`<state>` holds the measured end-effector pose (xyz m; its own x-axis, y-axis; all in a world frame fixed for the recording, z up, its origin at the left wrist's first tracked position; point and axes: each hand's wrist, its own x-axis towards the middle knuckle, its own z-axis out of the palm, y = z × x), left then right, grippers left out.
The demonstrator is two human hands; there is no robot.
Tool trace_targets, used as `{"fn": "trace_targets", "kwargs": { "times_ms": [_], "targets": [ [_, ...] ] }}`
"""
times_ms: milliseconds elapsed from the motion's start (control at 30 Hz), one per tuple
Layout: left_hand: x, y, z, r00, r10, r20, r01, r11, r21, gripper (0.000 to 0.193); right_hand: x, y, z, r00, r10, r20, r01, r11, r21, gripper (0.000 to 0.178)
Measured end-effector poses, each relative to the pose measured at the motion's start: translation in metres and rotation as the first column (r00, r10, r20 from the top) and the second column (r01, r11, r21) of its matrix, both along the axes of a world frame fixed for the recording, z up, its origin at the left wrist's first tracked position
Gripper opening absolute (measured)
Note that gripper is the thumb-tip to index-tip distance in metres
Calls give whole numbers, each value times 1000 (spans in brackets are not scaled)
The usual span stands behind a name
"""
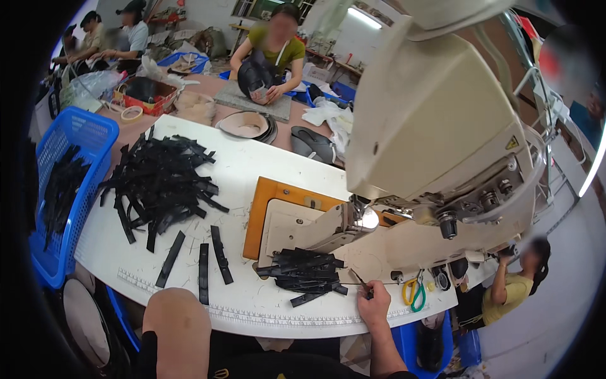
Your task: The person takes black straps, sews them using a sewing machine, trims excess threads using small snips, and stacks the sewn straps on the table.
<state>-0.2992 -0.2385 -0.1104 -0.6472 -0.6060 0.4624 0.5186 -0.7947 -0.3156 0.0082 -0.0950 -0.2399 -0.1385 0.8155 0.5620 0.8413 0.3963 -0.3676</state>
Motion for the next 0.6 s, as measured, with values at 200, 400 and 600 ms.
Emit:
{"fn": "trace_targets", "kwargs": {
  "times_ms": [200,400,600],
  "targets": [
    [-13,-25,-67,990,65,127,-48,990,-130,14,-18,-3,-55,1000,1,-4,-1,999,-48,17],
    [-26,-41,-88,987,105,123,-79,977,-198,14,-26,-12,-63,999,-19,-49,15,996,-87,16],
    [-28,-35,-79,993,93,71,-78,978,-191,14,-22,-5,-61,996,7,-91,-14,997,-78,16]
  ]
}}
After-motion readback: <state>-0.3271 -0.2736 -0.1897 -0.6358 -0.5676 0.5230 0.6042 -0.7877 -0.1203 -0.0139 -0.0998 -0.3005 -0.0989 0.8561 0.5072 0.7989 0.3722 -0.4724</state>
